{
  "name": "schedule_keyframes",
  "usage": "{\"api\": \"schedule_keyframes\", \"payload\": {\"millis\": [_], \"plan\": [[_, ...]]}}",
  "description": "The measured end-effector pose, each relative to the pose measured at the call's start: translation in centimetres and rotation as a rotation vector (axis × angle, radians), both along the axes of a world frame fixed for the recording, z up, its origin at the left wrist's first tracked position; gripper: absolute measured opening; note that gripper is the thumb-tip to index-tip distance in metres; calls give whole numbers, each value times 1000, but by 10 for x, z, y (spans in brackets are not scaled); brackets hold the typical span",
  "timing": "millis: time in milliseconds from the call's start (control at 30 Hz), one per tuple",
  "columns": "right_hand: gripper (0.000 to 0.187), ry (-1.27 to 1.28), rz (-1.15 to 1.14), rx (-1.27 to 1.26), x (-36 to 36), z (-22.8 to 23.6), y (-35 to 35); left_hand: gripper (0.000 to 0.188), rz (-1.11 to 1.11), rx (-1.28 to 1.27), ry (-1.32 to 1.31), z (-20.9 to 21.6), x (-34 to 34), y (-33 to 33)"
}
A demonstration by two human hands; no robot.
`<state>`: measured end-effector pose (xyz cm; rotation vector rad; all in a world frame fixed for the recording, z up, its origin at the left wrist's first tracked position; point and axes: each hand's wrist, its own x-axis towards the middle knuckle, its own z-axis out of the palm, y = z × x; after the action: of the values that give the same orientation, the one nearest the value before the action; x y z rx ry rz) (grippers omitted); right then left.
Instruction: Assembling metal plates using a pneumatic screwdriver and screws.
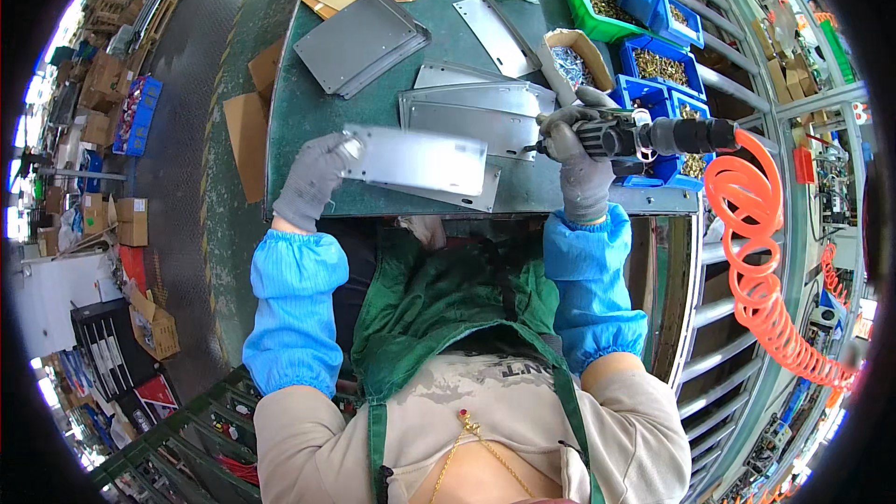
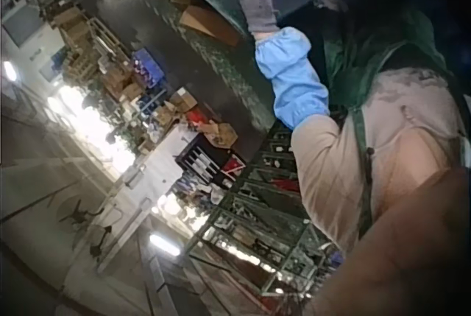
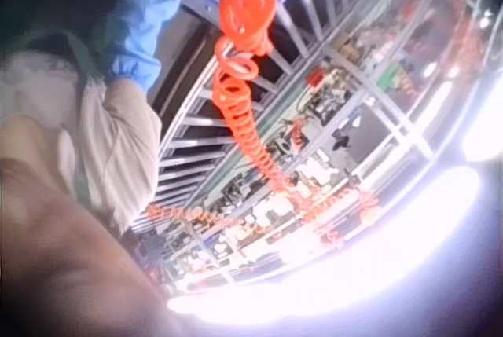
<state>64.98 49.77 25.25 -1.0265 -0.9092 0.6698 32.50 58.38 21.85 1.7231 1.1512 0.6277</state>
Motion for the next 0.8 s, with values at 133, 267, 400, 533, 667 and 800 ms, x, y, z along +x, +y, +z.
{"api": "schedule_keyframes", "payload": {"millis": [133,267,400,533,667,800], "plan": [[25,-175,6,85,15,-13,3,29,48,-177,-43,-4,3,-8],[43,60,6,-36,7,-2,-5,34,58,-130,276,12,31,-15],[46,12,24,25,5,-3,-2,39,294,446,681,23,61,-27],[46,-252,-24,22,9,-7,0,33,-155,544,521,32,118,-38],[48,-122,35,33,0,-3,-4,20,-384,582,674,9,125,-20],[50,-64,38,77,-3,-6,-5,15,-267,716,567,0,63,-9]]}}
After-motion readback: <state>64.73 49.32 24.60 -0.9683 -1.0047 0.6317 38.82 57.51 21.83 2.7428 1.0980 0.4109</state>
